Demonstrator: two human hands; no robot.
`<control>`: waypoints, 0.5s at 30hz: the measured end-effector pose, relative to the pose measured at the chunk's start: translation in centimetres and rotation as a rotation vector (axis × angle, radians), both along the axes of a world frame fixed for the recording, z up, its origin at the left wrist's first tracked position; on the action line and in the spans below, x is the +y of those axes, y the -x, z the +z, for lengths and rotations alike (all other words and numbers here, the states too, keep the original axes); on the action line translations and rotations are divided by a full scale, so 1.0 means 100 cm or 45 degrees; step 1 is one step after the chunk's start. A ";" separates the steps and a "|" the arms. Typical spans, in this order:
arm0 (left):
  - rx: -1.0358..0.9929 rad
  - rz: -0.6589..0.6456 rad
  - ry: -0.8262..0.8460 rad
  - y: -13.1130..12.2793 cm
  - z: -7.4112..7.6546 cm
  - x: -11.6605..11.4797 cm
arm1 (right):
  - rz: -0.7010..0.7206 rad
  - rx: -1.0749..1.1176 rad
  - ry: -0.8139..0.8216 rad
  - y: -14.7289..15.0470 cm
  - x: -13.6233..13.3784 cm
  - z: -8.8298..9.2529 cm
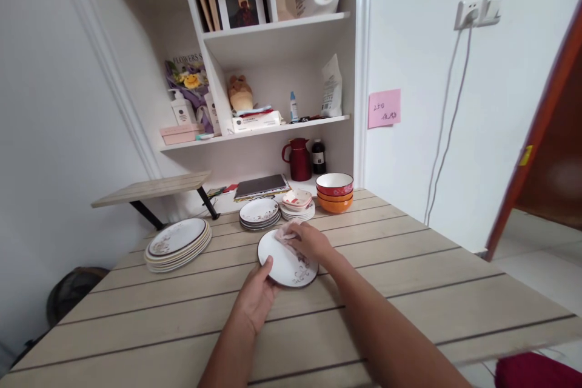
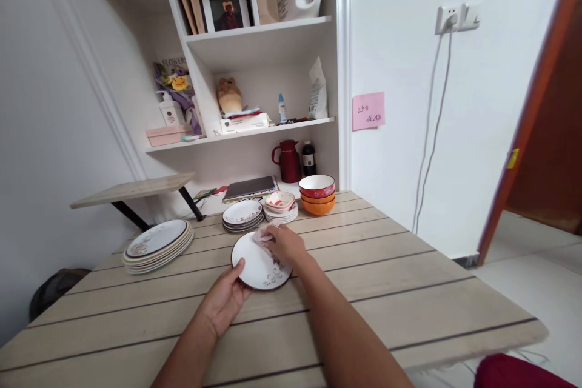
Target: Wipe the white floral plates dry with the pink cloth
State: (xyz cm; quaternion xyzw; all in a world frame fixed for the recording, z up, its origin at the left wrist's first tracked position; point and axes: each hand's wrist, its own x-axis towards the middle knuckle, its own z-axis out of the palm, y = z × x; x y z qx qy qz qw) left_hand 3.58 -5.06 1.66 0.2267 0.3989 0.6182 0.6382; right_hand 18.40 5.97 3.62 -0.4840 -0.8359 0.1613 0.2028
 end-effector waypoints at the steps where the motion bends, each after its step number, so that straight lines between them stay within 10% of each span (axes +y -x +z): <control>1: -0.007 -0.003 0.008 0.001 0.000 0.000 | 0.021 -0.019 0.013 -0.004 0.002 0.001; 15: -0.129 0.056 0.050 0.003 0.001 0.003 | 0.712 0.005 -0.022 0.019 -0.024 0.007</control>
